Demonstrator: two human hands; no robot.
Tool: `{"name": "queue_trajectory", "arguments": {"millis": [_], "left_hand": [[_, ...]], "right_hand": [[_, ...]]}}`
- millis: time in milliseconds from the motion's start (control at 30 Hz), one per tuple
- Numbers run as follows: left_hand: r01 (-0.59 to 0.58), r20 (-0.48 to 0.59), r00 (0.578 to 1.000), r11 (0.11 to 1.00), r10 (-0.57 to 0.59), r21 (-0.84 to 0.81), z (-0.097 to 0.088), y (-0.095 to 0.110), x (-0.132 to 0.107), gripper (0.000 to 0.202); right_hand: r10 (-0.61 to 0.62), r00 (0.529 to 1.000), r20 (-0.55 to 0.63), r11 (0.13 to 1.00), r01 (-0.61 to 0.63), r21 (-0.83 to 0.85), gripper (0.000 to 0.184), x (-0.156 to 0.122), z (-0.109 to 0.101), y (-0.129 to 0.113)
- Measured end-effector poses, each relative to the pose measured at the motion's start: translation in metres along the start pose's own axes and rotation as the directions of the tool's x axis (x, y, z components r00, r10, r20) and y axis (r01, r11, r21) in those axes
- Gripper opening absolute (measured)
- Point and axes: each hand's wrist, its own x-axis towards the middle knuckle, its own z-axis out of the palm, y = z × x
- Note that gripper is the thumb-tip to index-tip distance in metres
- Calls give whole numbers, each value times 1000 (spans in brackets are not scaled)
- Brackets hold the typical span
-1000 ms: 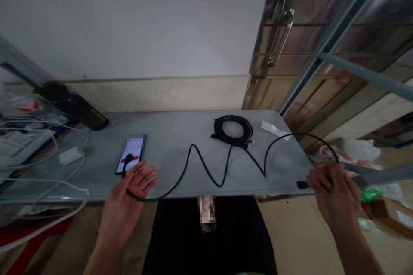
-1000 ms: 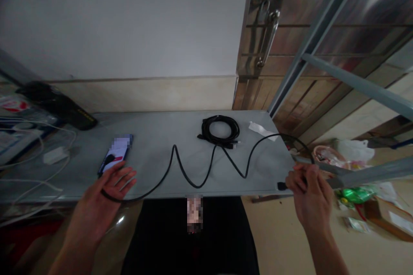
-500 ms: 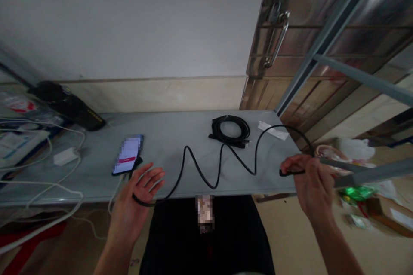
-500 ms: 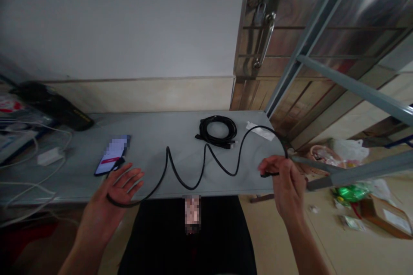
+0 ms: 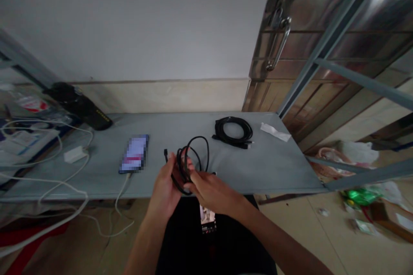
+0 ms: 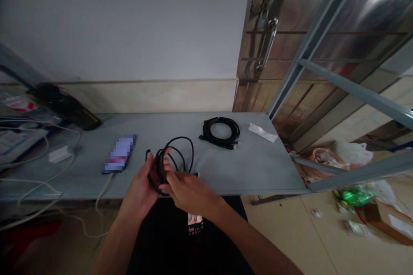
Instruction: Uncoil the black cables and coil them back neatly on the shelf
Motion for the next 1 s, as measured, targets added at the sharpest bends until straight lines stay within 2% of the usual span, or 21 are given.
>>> {"name": "queue_trajectory", "arguments": {"millis": [133,200,300,367,467,500,567,633,700,767,800,833,900,933,1000], "left_hand": [[13,126,992,997,-4,-74,-4,21,12,37],[9,163,987,997,3,-73,-8,26,25,37],[-68,152,986,997,63,27,-18,22,50,54],[-187,93,980,968,174,165,-27,16,68,58],[-333,24,931,817,365,471,-41,11,91,46],[-352,18,909,745,416,566,-46,11,96,41],[-373,10,861,619,508,691,-54,10,102,40],[-383,5,822,546,570,745,-59,8,104,47],[-381,-4,800,512,600,770,-62,5,104,60],[-376,-17,767,472,641,797,-63,1,102,75],[-381,-18,738,439,675,814,-63,0,101,82],[-393,-2,703,391,712,832,-62,-1,100,86],[-439,97,644,263,759,859,-59,-1,98,83],[-472,171,635,202,754,858,-57,-2,97,77],[-547,320,662,145,678,825,-53,-3,95,60]], "right_hand": [[-33,999,31,999,33,-11,33,14,-2,12],[-50,997,65,997,54,-60,42,22,-5,23],[-107,989,99,980,122,-160,66,39,-11,47],[-142,984,107,958,164,-236,70,52,-14,65],[-187,971,149,911,228,-344,39,68,-17,93],[-202,967,157,896,247,-369,28,72,-17,101],[-222,967,125,888,253,-385,20,74,-16,114],[-205,978,42,911,207,-356,18,72,-14,121],[-170,985,-33,943,153,-296,16,69,-12,124],[-137,988,-71,964,117,-240,13,66,-12,126],[-125,989,-78,970,106,-218,12,66,-12,126],[-117,990,-81,975,99,-198,11,66,-12,127],[-108,990,-89,982,92,-165,11,67,-12,129],[-108,990,-95,984,93,-151,10,67,-12,130],[-120,987,-111,986,106,-126,9,68,-11,132]]}}
